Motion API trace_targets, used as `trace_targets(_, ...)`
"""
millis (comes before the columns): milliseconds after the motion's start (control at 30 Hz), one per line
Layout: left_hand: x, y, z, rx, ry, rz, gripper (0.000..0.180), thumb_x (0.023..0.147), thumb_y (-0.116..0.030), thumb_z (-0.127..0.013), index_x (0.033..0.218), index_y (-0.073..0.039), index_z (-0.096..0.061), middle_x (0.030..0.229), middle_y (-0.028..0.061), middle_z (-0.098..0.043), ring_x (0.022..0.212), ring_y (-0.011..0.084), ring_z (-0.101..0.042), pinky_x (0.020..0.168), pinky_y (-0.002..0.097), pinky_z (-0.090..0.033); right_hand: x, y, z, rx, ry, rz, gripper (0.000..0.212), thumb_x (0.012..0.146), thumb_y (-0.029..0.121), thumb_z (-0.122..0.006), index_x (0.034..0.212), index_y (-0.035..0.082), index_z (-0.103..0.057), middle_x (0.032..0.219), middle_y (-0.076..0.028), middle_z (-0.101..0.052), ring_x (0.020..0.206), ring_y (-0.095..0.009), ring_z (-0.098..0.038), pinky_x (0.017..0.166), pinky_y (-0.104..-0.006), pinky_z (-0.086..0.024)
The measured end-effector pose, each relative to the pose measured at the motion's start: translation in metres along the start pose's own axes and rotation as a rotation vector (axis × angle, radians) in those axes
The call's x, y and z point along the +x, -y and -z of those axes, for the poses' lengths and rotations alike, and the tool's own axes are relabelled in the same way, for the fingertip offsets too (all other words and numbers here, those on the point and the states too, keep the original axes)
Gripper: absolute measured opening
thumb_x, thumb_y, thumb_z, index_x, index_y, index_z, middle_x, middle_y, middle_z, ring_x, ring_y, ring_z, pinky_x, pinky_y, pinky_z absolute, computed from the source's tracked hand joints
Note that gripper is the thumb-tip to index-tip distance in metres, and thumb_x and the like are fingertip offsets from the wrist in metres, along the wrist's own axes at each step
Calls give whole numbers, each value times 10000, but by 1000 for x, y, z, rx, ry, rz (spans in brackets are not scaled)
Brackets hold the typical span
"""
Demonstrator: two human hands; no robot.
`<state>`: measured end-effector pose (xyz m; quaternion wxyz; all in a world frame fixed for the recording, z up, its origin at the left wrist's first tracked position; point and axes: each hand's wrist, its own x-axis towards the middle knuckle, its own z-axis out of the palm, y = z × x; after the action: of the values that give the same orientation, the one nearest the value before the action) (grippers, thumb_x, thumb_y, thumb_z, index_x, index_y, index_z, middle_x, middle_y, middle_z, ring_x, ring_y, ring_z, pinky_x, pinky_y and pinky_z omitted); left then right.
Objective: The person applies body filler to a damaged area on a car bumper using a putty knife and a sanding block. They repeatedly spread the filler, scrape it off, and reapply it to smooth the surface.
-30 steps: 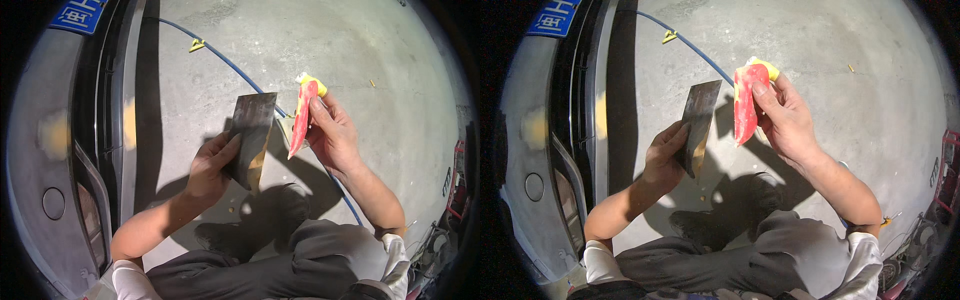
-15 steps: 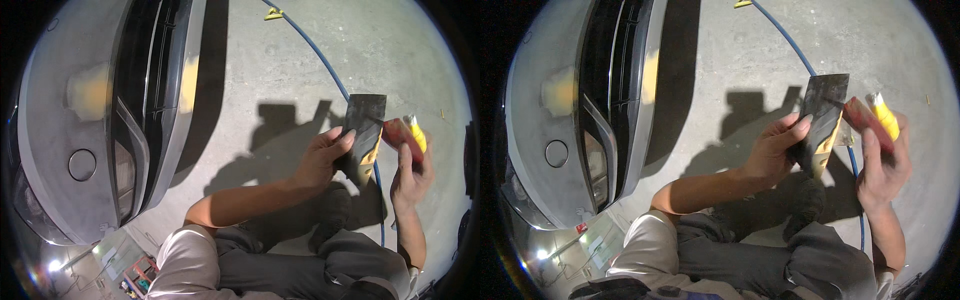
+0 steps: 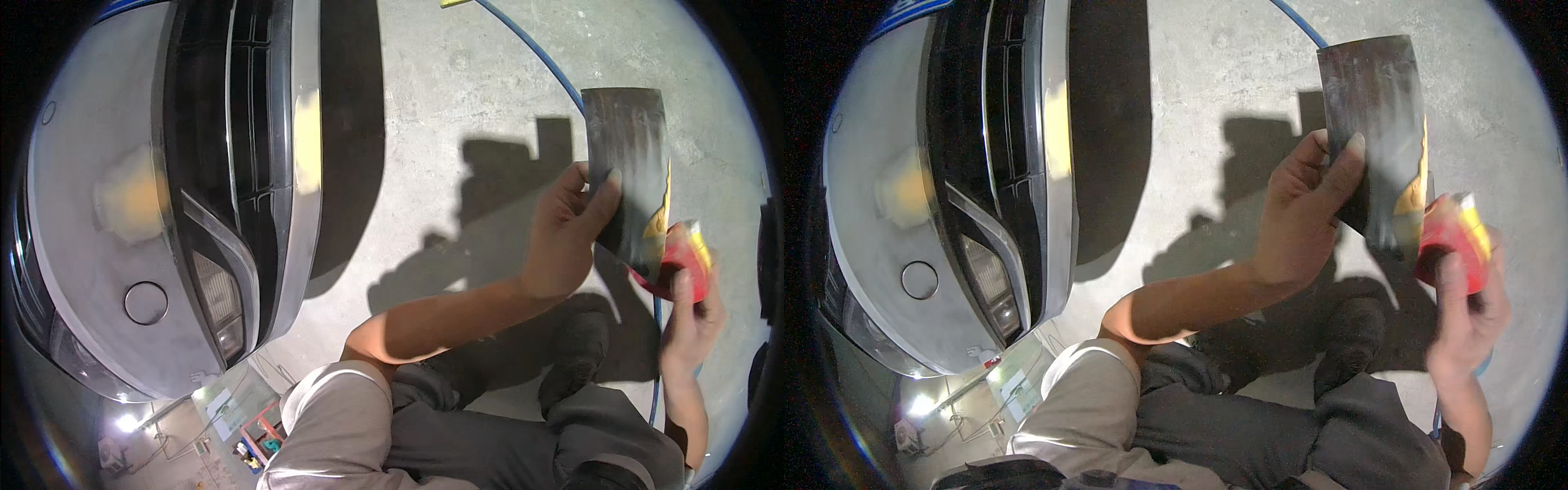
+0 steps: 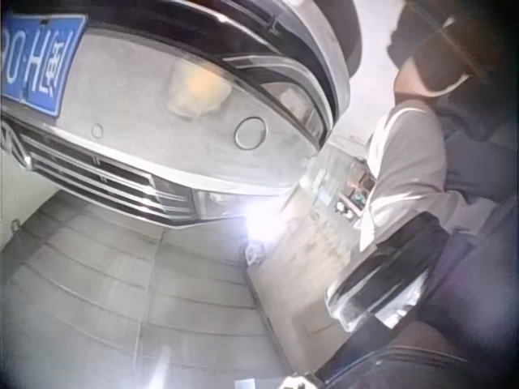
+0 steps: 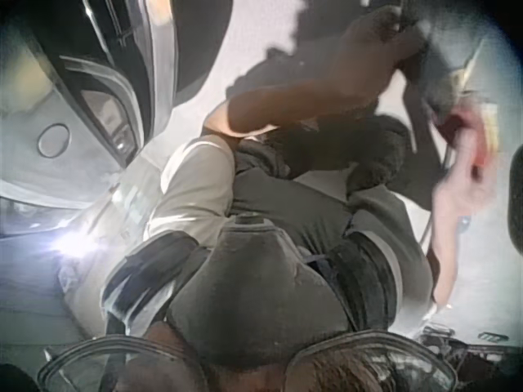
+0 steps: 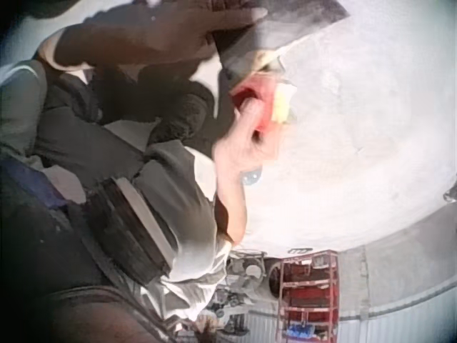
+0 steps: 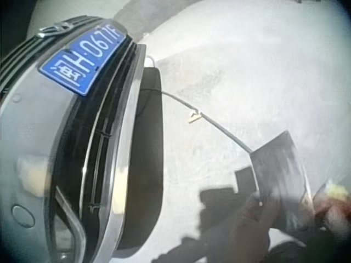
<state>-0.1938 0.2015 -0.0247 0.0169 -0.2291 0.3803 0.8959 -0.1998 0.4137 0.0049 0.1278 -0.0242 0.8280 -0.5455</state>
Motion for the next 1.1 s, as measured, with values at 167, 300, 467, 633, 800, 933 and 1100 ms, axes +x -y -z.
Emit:
trace_targets(167, 3, 2, -4, 174, -173, -150, 108, 1081, -147, -616, 1092, -51, -566, 812, -69, -572, 717, -10, -465, 599, 209, -359, 1, 3, -11, 182, 99, 63, 223, 1025, 104, -639, 1152, -70, -700, 1150, -115, -642, 1119, -193, -585, 1000, -333, -428)
trace_targets(300, 4, -1, 2, 203, -84, -212, 100, 1077, -140, -620, 1068, -62, -558, 776, -90, -504, 691, -17, -390, 575, 212, -293, 8, 13, -9, 291, 19, -172, 236, 1059, 147, -603, 1132, -59, -692, 1053, -39, -643, 980, -146, -601, 922, -282, -444)
trace_targets(467, 2, -8, 4, 151, -104, -206, 94, 1080, -143, -614, 1078, -67, -560, 798, -94, -502, 694, -20, -375, 605, 196, -300, 15, 28, -16, 175, 260, 101, 217, 1033, 139, -652, 1073, -59, -730, 1054, -75, -645, 1019, -161, -583, 914, -325, -450)
trace_targets(633, 0, -15, -2, 251, -127, -219, 83, 1082, -140, -605, 1083, -60, -584, 845, -86, -526, 742, -9, -417, 663, 199, -347, 21, 41, -14, 474, -30, 53, 203, 1051, 117, -624, 1111, -47, -728, 1064, -69, -651, 976, -148, -605, 884, -291, -482)
trace_targets(800, 5, -15, -4, 166, -130, -227, 68, 1075, -124, -608, 1049, -62, -607, 910, -67, -596, 827, 3, -459, 752, 210, -379, 20, 33, -4, 202, 139, -42, 183, 1018, 109, -683, 1100, -42, -746, 1042, -61, -638, 964, -120, -566, 876, -287, -458)
trace_targets(933, 0, -27, 0, 260, -123, -191, 106, 1077, -159, -616, 1056, -56, -599, 885, -75, -564, 805, 13, -431, 744, 214, -365, 14, 34, -10, 347, 79, 65, 179, 1022, 125, -694, 1083, -36, -742, 1083, -68, -642, 978, -144, -595, 886, -312, -478)
trace_targets(1100, -5, -34, -1, 166, -44, -215, 131, 1081, -178, -610, 1044, -52, -614, 881, -77, -558, 800, 14, -417, 739, 216, -362, 24, 49, -8, 285, 102, -88, 222, 1046, 173, -667, 1062, -39, -732, 1072, -82, -656, 914, -158, -618, 849, -301, -499)
